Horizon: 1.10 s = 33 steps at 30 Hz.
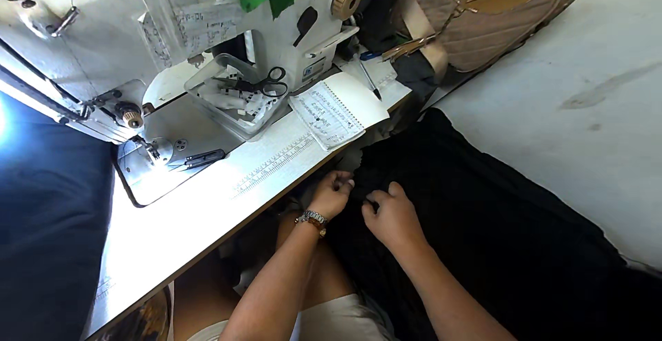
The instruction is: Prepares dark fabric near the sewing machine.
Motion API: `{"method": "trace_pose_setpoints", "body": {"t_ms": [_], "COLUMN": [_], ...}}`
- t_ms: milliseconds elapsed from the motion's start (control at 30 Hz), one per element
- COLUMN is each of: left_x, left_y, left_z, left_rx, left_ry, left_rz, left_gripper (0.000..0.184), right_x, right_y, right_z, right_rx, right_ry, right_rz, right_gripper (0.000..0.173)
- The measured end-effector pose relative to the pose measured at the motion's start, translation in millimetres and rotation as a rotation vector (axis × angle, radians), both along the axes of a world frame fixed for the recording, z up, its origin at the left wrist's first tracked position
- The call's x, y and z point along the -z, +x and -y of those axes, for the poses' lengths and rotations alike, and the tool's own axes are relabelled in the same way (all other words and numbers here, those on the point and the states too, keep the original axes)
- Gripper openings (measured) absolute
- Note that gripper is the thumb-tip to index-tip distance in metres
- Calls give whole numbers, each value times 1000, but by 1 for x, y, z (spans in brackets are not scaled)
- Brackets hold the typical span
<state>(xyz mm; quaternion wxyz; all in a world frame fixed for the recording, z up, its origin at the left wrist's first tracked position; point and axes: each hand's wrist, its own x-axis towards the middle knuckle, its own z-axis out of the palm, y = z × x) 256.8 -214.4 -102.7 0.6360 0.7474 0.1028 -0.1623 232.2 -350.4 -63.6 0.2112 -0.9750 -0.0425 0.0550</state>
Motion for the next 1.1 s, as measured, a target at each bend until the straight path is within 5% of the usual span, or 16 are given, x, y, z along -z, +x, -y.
{"method": "trace_pose_setpoints", "body": {"t_ms": [167, 300, 633, 833, 967, 1100], "left_x": [4, 12, 11, 12, -11, -14], "left_y": [-23, -16, -19, -15, -7, -3], "left_z": [-10, -5, -22, -23, -6, -2], "left_rx": [427, 624, 368, 53, -111, -52], "left_ry": [548, 743, 627, 196, -45, -44], "left_rz": [-288, -377, -292, -163, -128, -74], "left_gripper": [41, 44, 38, 30, 26, 37], "right_x": [-6, -2, -9, -9, 2, 5], "right_y": [6, 5, 6, 3, -2, -3], "right_z": [25, 28, 23, 14, -5, -5], "right_rx": [-4, -64, -6, -15, -26, -21], "right_ry": [86, 101, 21, 9, -16, -20], "right_rz": [126, 200, 4, -38, -102, -30], "right_gripper": [18, 11, 23, 17, 53, 21]}}
